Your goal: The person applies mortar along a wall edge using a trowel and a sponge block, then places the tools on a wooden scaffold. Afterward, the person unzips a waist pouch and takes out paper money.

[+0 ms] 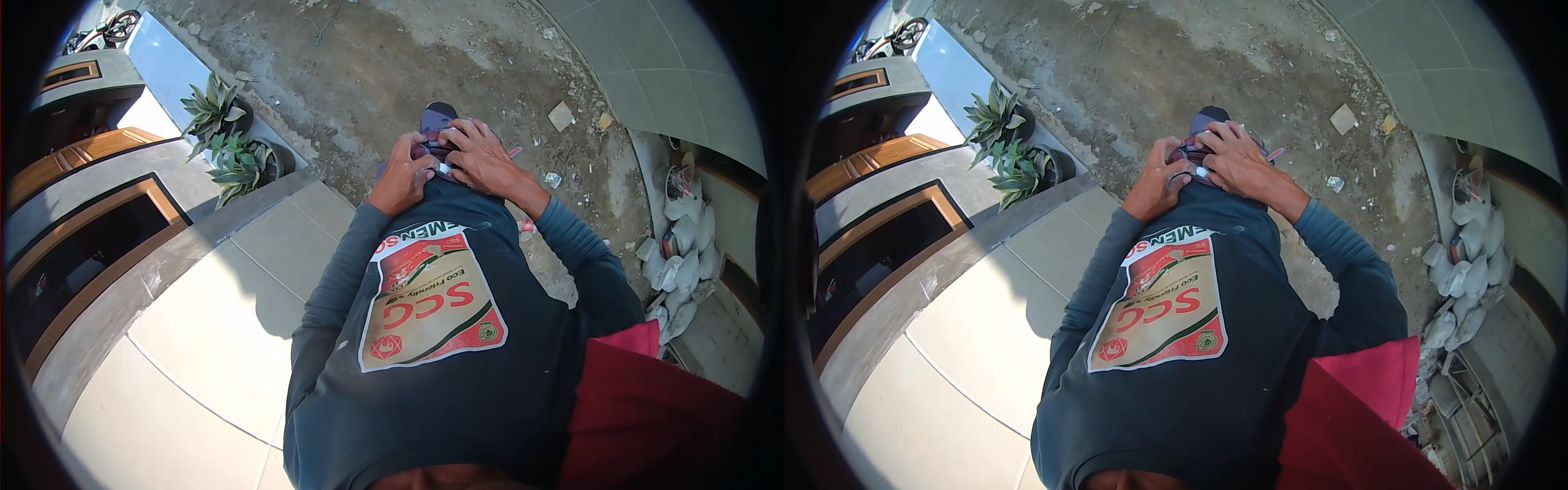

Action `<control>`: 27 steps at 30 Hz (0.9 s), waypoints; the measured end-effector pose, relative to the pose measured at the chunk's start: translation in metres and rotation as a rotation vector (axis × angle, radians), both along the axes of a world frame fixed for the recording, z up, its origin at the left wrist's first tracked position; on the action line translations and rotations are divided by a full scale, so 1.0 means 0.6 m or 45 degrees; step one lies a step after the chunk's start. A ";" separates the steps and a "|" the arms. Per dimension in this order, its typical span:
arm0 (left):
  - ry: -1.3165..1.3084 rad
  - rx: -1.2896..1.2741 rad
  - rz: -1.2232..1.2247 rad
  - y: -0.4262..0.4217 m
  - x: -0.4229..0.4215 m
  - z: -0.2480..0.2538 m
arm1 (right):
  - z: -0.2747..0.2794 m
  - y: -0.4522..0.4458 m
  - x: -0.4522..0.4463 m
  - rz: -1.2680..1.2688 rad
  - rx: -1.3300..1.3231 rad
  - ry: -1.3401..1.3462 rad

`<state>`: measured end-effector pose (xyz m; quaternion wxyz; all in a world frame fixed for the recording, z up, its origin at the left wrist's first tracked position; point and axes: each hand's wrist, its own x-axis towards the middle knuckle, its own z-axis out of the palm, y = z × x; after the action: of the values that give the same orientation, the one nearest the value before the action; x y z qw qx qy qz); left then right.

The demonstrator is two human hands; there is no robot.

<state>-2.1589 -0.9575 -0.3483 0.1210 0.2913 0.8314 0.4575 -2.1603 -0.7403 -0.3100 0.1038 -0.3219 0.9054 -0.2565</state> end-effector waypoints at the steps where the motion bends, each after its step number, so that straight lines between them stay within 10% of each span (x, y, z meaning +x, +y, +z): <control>1: 0.001 0.001 -0.001 0.000 0.000 0.001 | -0.004 -0.001 -0.001 0.015 0.015 0.019; 27: -0.167 0.101 0.079 0.017 -0.007 -0.004 | -0.065 0.023 -0.014 0.143 -0.103 0.166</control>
<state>-2.1631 -0.9470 -0.3505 0.1495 0.2393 0.8115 0.5118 -2.1686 -0.7265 -0.3492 0.0457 -0.3923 0.8796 -0.2651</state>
